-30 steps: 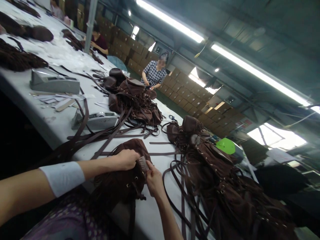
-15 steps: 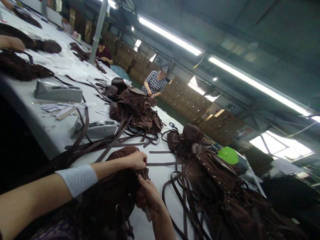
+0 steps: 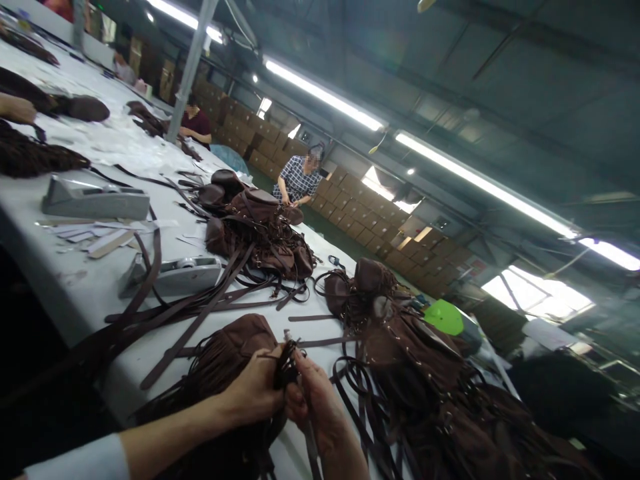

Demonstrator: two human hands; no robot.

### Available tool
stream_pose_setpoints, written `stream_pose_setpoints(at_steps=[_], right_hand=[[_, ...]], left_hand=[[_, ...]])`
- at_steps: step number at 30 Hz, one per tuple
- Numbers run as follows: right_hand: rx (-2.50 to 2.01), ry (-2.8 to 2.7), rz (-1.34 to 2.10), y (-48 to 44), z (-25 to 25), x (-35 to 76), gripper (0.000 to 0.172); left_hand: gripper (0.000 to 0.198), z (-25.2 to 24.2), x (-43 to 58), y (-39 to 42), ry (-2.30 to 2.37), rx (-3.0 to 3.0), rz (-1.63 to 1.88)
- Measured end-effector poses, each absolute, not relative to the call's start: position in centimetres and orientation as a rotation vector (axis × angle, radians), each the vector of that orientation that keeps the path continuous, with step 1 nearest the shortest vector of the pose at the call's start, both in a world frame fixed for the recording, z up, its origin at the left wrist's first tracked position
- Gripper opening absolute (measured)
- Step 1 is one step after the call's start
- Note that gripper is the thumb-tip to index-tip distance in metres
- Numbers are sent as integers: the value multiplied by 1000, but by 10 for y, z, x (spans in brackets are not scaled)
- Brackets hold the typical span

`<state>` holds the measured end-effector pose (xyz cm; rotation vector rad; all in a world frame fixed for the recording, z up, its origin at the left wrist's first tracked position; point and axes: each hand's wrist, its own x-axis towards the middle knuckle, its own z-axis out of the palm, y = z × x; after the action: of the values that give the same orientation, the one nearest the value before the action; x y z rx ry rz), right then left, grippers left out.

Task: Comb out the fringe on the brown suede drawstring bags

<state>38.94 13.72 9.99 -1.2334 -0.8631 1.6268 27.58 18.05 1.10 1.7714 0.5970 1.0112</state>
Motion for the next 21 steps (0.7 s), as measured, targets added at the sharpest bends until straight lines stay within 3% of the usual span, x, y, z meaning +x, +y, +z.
stream_pose_setpoints(at_steps=[2,4,12,15,21], right_hand=[[-1236,-895,1631,131,106,388,47],[-1245,-918,1626,122,108,385,47],[-1215,-835,1552,110,70,376,72],[-1254,-791,1565,103,63,381,74],[-1250,-943,1063,66,154,417,64]], left_hand=[[27,8,288,182,652,1794,1062],[20,-2,294,186,713,1818,1088],[12,-52,307,206,861,1916,1046],[20,-65,308,215,914,1931,971],[25,-64,305,230,971,1793,951]])
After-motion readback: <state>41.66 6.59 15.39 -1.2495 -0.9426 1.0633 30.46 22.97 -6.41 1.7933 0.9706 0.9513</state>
